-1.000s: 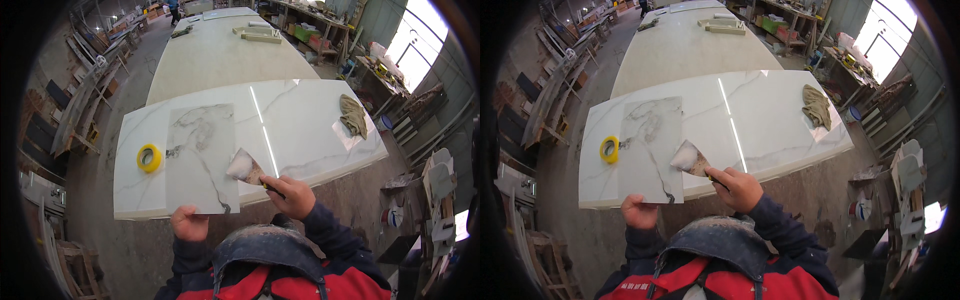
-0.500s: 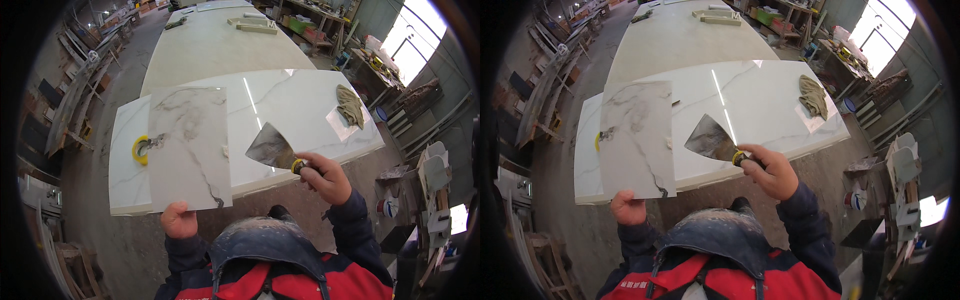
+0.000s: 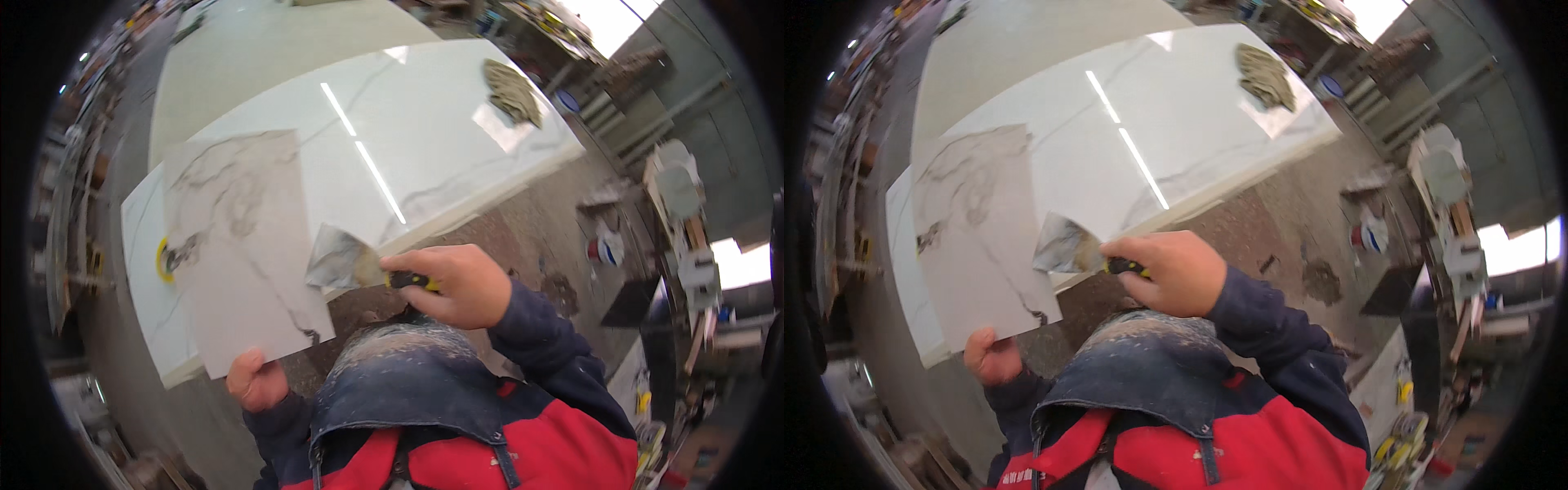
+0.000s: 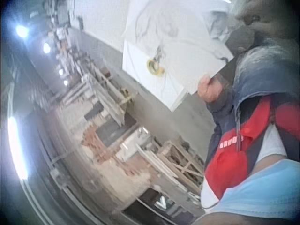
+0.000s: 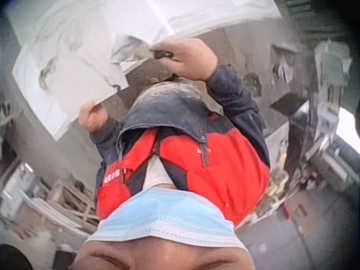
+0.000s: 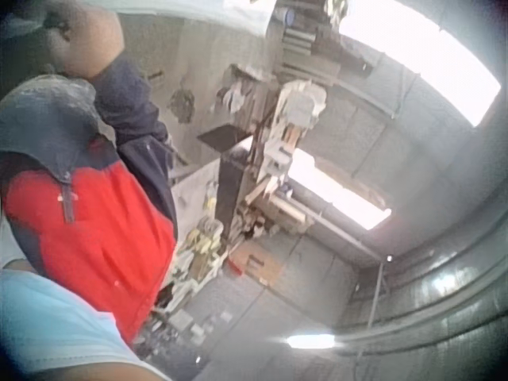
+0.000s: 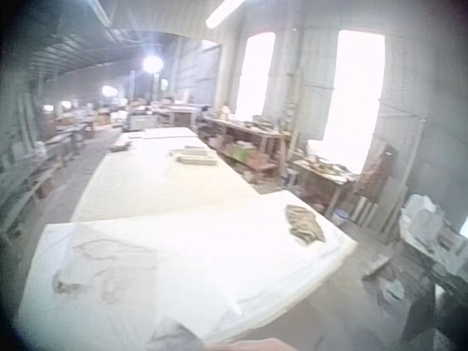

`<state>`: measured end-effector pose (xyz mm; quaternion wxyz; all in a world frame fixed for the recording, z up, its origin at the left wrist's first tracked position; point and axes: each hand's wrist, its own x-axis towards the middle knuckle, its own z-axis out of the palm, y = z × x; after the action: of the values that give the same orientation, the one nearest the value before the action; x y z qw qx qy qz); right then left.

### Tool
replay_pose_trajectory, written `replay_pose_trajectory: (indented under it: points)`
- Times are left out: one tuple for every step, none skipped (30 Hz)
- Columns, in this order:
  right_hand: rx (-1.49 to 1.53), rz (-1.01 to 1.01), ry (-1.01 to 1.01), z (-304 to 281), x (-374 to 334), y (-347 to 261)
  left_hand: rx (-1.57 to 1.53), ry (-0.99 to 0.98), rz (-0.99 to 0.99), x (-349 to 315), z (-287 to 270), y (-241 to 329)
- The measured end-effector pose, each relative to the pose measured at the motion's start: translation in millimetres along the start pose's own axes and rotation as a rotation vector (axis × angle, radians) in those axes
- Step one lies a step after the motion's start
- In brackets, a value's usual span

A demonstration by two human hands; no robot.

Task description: The person applies a white paste to a marble-patterned tile using a trowel. They scoop paste from a bucket, spread it across the tile surface, and scrape excess paste off the trowel onto a workbench.

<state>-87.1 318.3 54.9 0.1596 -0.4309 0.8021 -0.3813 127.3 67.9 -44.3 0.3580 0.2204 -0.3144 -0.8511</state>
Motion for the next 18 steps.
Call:
replay_pose_trajectory:
  points:
    - [0.017,0.028,0.002,2,-4,5,0.004,-0.007,-0.019,4,0,-3]
    - [0.036,0.054,0.002,3,-11,12,0.008,-0.012,-0.036,8,-7,-2]
    - [0.012,0.075,0.091,4,-20,22,0.010,-0.017,-0.053,14,-11,-3]
    - [-0.009,0.089,0.174,10,-28,36,-0.022,-0.058,-0.096,20,-8,-2]
    - [-0.031,0.101,0.254,15,-37,47,-0.054,-0.096,-0.138,25,-4,1]
    - [0.154,0.259,0.301,18,-47,55,-0.079,-0.131,-0.172,29,1,6]
    - [0.336,0.405,0.342,18,-60,61,-0.068,-0.172,-0.179,32,2,9]
    - [0.521,0.549,0.380,19,-73,70,-0.057,-0.213,-0.185,35,2,11]
    - [0.773,0.576,0.457,21,-89,82,-0.050,-0.258,-0.204,40,6,11]
    - [1.028,0.595,0.530,27,-105,97,-0.036,-0.216,-0.212,45,10,11]
    - [1.287,0.600,0.602,34,-117,110,-0.020,-0.175,-0.215,48,13,10]
    - [1.391,0.618,0.682,41,-124,119,-0.002,-0.130,-0.214,52,17,8]
    - [1.469,0.643,0.742,49,-129,126,0.020,-0.147,-0.234,56,15,6]
    - [1.548,0.668,0.803,58,-131,133,0.042,-0.163,-0.254,61,7,5]
    - [1.627,0.690,0.856,67,-132,140,0.063,-0.178,-0.268,63,5,5]
    - [1.707,0.679,0.850,76,-132,148,0.066,-0.165,-0.261,62,13,2]
    - [1.717,0.689,0.872,81,-129,156,0.070,-0.153,-0.255,57,24,-4]
    - [1.734,0.701,0.892,90,-123,161,0.080,-0.140,-0.246,53,31,-6]
